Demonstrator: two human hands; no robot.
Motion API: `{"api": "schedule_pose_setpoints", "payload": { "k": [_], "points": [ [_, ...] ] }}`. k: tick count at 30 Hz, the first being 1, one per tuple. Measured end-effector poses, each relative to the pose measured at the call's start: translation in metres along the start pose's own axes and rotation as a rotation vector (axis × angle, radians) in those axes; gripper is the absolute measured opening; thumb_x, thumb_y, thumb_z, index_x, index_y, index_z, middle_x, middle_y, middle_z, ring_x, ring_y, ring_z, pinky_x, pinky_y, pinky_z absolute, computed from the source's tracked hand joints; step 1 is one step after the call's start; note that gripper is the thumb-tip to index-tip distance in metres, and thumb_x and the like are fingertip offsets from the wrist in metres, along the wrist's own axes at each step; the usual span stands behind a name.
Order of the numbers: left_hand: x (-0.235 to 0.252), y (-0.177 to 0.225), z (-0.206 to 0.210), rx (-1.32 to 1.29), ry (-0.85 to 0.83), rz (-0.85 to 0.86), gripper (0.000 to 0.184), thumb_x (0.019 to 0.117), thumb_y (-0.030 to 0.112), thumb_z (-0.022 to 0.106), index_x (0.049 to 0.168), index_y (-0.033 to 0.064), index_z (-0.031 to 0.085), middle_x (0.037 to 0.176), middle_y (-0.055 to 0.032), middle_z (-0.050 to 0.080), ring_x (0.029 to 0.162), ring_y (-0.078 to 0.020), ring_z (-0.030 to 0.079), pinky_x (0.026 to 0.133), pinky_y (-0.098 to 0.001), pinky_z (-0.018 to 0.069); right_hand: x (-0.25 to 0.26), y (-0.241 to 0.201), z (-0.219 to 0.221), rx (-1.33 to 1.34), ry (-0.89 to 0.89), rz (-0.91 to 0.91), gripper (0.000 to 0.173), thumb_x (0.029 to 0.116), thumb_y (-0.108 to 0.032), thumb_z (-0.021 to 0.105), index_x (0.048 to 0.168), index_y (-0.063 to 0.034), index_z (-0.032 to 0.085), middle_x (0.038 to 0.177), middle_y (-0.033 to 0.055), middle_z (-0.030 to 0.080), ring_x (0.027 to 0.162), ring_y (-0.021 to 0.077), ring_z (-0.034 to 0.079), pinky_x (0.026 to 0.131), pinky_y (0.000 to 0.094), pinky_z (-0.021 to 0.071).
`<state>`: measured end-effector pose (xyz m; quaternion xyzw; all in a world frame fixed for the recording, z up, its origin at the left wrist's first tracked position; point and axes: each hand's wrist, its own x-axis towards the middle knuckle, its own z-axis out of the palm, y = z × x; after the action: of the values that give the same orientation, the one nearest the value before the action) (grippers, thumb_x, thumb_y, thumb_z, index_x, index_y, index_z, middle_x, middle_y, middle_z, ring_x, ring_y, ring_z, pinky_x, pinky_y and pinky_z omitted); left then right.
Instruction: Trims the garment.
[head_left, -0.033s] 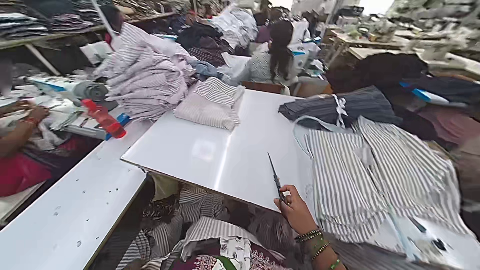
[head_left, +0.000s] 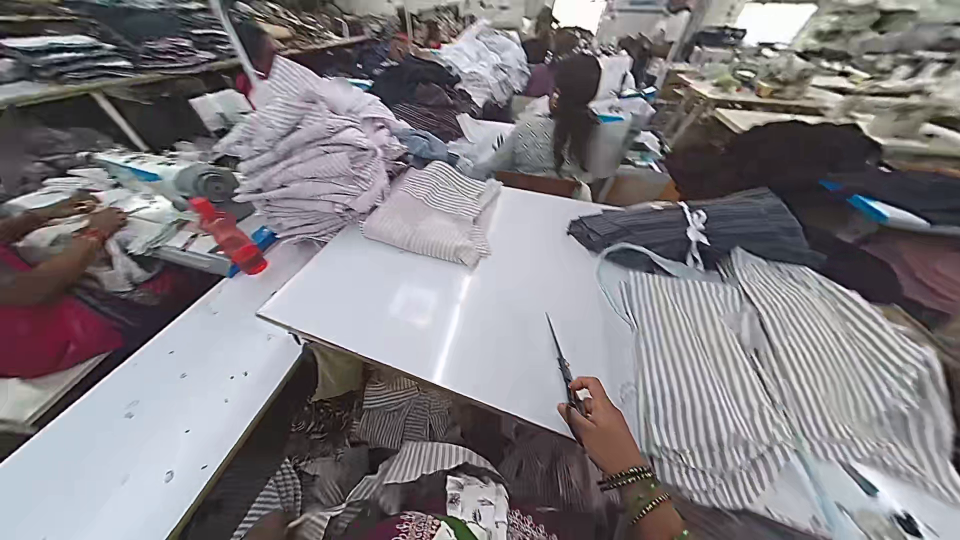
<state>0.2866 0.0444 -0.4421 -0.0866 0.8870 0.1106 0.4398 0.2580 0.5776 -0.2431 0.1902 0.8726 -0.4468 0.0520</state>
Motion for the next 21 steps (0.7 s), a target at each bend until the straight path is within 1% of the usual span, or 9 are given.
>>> {"api": "schedule_pose_setpoints", "payload": {
  "k": [2, 5, 10, 13, 14, 16, 18, 19, 21],
  "points": [
    [0.021, 0.016, -0.012, -0.076, 0.123, 0.016, 0.044, 0.1035, 0.033, 0.06, 0.13, -0.0027, 0.065, 0.13, -0.03, 0.064, 0.127, -0.0473, 0.058, 0.107, -0.0633, 0.043, 0.016, -0.002, -0.007, -0.147, 0.029, 0.042, 0.049, 0.0969, -0.011, 0.067, 0.141, -0.0018, 0.049, 0.084, 0.0201, 0.067, 0.071, 0.0336, 0.066, 0.07, 0.0514, 0.0542],
    [0.025, 0.079, -0.051, -0.092, 0.247, 0.131, 0.045, 0.1044, 0.04, 0.056, 0.126, 0.0034, 0.068, 0.127, -0.0245, 0.068, 0.123, -0.0424, 0.063, 0.105, -0.0621, 0.0455, 0.04, -0.01, -0.017, -0.318, 0.08, 0.082, 0.047, 0.0963, -0.012, 0.066, 0.141, -0.0051, 0.053, 0.099, 0.0256, 0.071, 0.091, 0.0424, 0.07, 0.083, 0.0589, 0.0525],
    [-0.025, 0.219, -0.105, 0.113, 0.285, 0.479, 0.047, 0.1058, 0.041, 0.053, 0.12, -0.0009, 0.069, 0.122, -0.0258, 0.068, 0.122, -0.0434, 0.062, 0.104, -0.0626, 0.0445, 0.082, -0.011, -0.027, -0.585, 0.096, 0.104, 0.048, 0.0996, -0.021, 0.064, 0.146, -0.0112, 0.055, 0.133, 0.0249, 0.063, 0.122, 0.0417, 0.063, 0.101, 0.0578, 0.0492],
    [-0.069, 0.283, -0.117, 0.228, 0.235, 0.675, 0.052, 0.1078, 0.04, 0.049, 0.112, -0.0079, 0.068, 0.116, -0.0296, 0.068, 0.118, -0.0461, 0.062, 0.102, -0.0629, 0.0439, 0.066, -0.016, -0.02, -0.502, 0.096, -0.189, 0.046, 0.0969, -0.02, 0.069, 0.138, -0.0002, 0.061, 0.142, 0.0292, 0.056, 0.135, 0.0438, 0.051, 0.114, 0.0554, 0.0389],
    [-0.083, 0.298, -0.119, 0.249, 0.223, 0.734, 0.053, 0.1085, 0.04, 0.047, 0.11, -0.0088, 0.068, 0.113, -0.0301, 0.068, 0.116, -0.0466, 0.063, 0.1, -0.0635, 0.0447, 0.052, -0.02, -0.01, -0.396, 0.086, -0.359, 0.05, 0.0932, -0.021, 0.073, 0.135, 0.0033, 0.062, 0.14, 0.0298, 0.057, 0.135, 0.0444, 0.051, 0.116, 0.0558, 0.0374],
    [-0.108, 0.318, -0.121, 0.217, 0.222, 0.863, 0.053, 0.1088, 0.038, 0.046, 0.101, -0.0102, 0.068, 0.101, -0.03, 0.069, 0.104, -0.0466, 0.066, 0.092, -0.0639, 0.0469, 0.016, -0.029, 0.027, -0.208, -0.049, -0.604, 0.063, 0.0857, -0.024, 0.079, 0.138, 0.0046, 0.059, 0.135, 0.0274, 0.062, 0.125, 0.0417, 0.06, 0.107, 0.0541, 0.0465],
    [-0.13, 0.324, -0.124, 0.114, 0.236, 1.021, 0.051, 0.1067, 0.034, 0.05, 0.085, -0.0107, 0.065, 0.082, -0.026, 0.065, 0.085, -0.0414, 0.064, 0.08, -0.0586, 0.0464, -0.012, -0.034, 0.053, -0.169, -0.249, -0.672, 0.069, 0.0884, -0.029, 0.076, 0.143, 0.0054, 0.053, 0.123, 0.0259, 0.068, 0.113, 0.0401, 0.068, 0.099, 0.0562, 0.0518],
    [-0.136, 0.324, -0.127, 0.049, 0.23, 1.111, 0.051, 0.1046, 0.033, 0.054, 0.078, -0.0093, 0.063, 0.073, -0.0213, 0.06, 0.074, -0.0355, 0.06, 0.072, -0.0536, 0.0441, -0.02, -0.031, 0.058, -0.143, -0.235, -0.709, 0.056, 0.0916, -0.027, 0.073, 0.133, 0.008, 0.059, 0.108, 0.0253, 0.073, 0.099, 0.0396, 0.072, 0.09, 0.0571, 0.0554],
    [-0.133, 0.32, -0.126, -0.078, 0.184, 1.315, 0.047, 0.0955, 0.036, 0.068, 0.072, -0.0047, 0.06, 0.061, -0.0093, 0.053, 0.058, -0.0195, 0.05, 0.058, -0.04, 0.0394, -0.03, -0.022, 0.047, -0.07, -0.093, -0.85, 0.029, 0.0955, -0.021, 0.064, 0.102, 0.0059, 0.073, 0.085, 0.0172, 0.075, 0.079, 0.0279, 0.074, 0.074, 0.0482, 0.0589]
  ]
}}
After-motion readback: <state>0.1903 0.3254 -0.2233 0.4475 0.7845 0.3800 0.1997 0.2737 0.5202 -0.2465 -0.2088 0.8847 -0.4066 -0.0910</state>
